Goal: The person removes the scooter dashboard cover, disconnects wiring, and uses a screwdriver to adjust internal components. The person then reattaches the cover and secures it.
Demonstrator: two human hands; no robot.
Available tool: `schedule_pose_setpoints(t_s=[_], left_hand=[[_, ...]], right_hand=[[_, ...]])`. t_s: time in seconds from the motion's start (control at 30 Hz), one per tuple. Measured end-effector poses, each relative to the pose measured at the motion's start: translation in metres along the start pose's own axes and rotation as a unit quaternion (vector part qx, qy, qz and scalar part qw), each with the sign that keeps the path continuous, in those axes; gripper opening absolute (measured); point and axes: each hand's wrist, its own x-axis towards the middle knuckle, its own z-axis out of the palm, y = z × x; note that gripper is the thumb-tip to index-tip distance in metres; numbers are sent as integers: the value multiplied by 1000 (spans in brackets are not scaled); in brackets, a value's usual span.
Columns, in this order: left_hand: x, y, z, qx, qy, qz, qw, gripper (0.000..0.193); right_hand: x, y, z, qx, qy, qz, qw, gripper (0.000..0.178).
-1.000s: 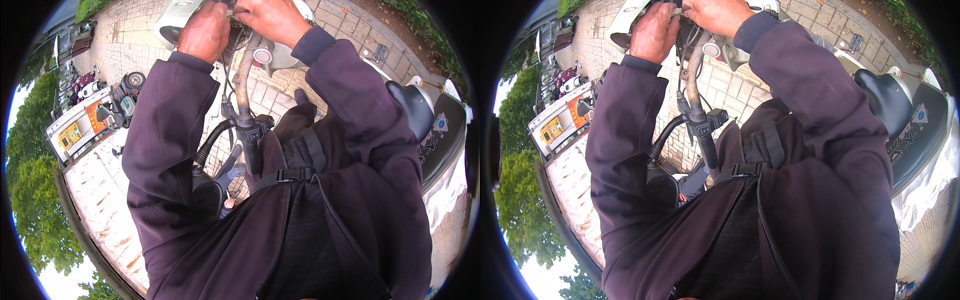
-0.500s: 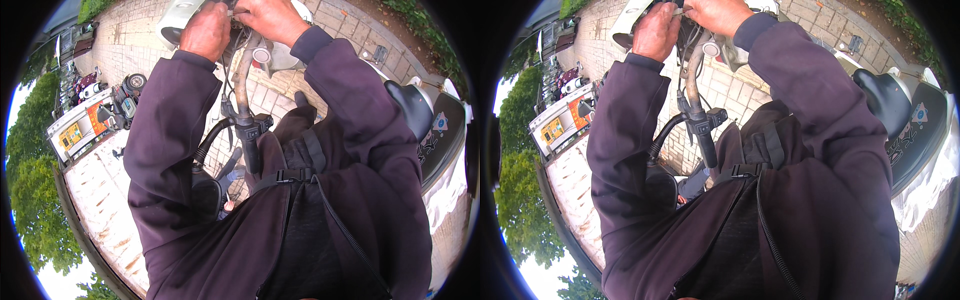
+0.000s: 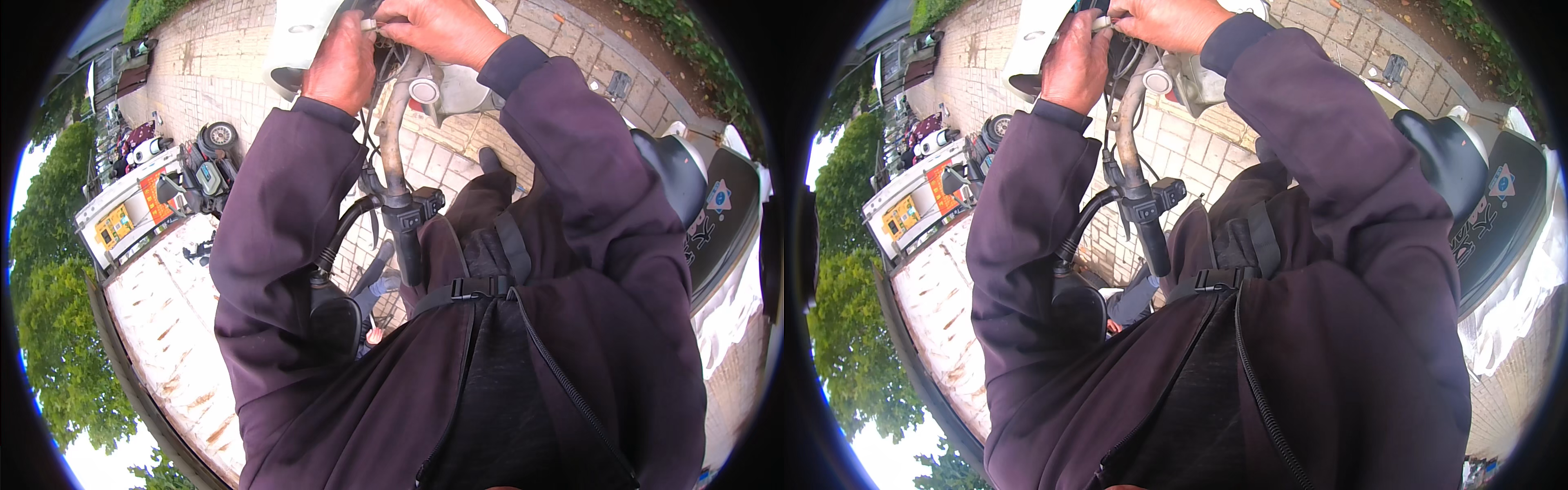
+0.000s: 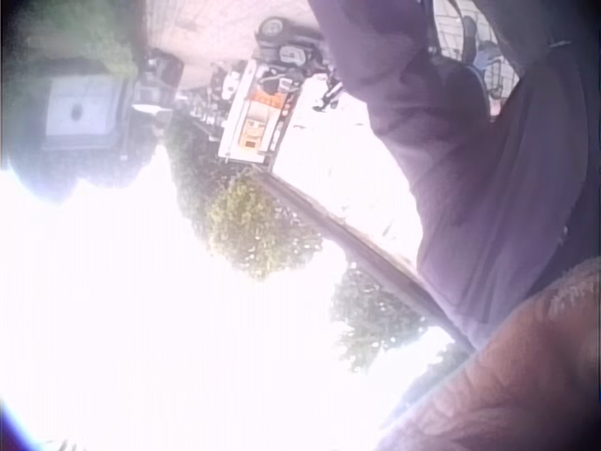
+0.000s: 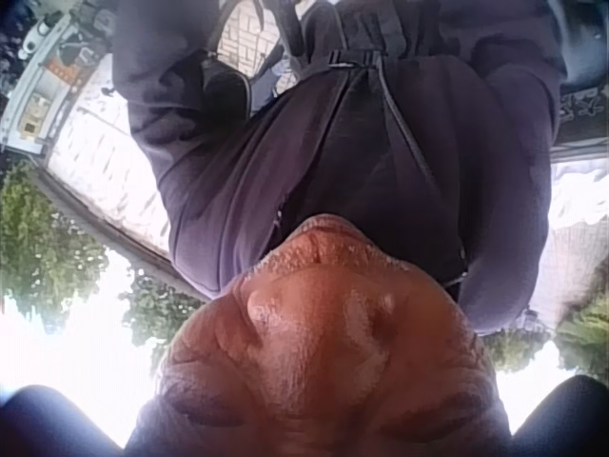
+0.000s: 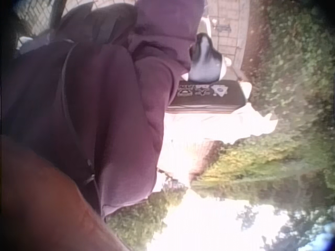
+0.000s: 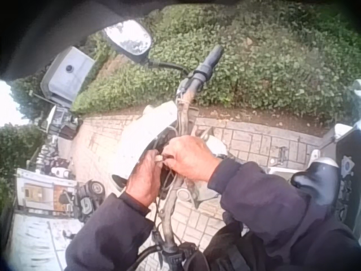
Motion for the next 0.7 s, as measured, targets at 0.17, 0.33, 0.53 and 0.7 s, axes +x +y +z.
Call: schedule_pose_setpoints(t_s=[0.17,0.33,0.53,0.7], left_hand=[[1,3,-9,-103,-79,-32,991,18],[4,3,-16,-105,-94,-34,989,19],[7,4,-19,-94,-104,-41,989,19],[7,4,-18,-99,-111,-57,987,19]], right_hand=[[3,3,-5,14,-28,-13,999,15],[3,4,-6,11,-28,-22,999,16],[2,7,-3,15,-6,-46,999,16],[1,7,0,20,1,-42,999,16]])
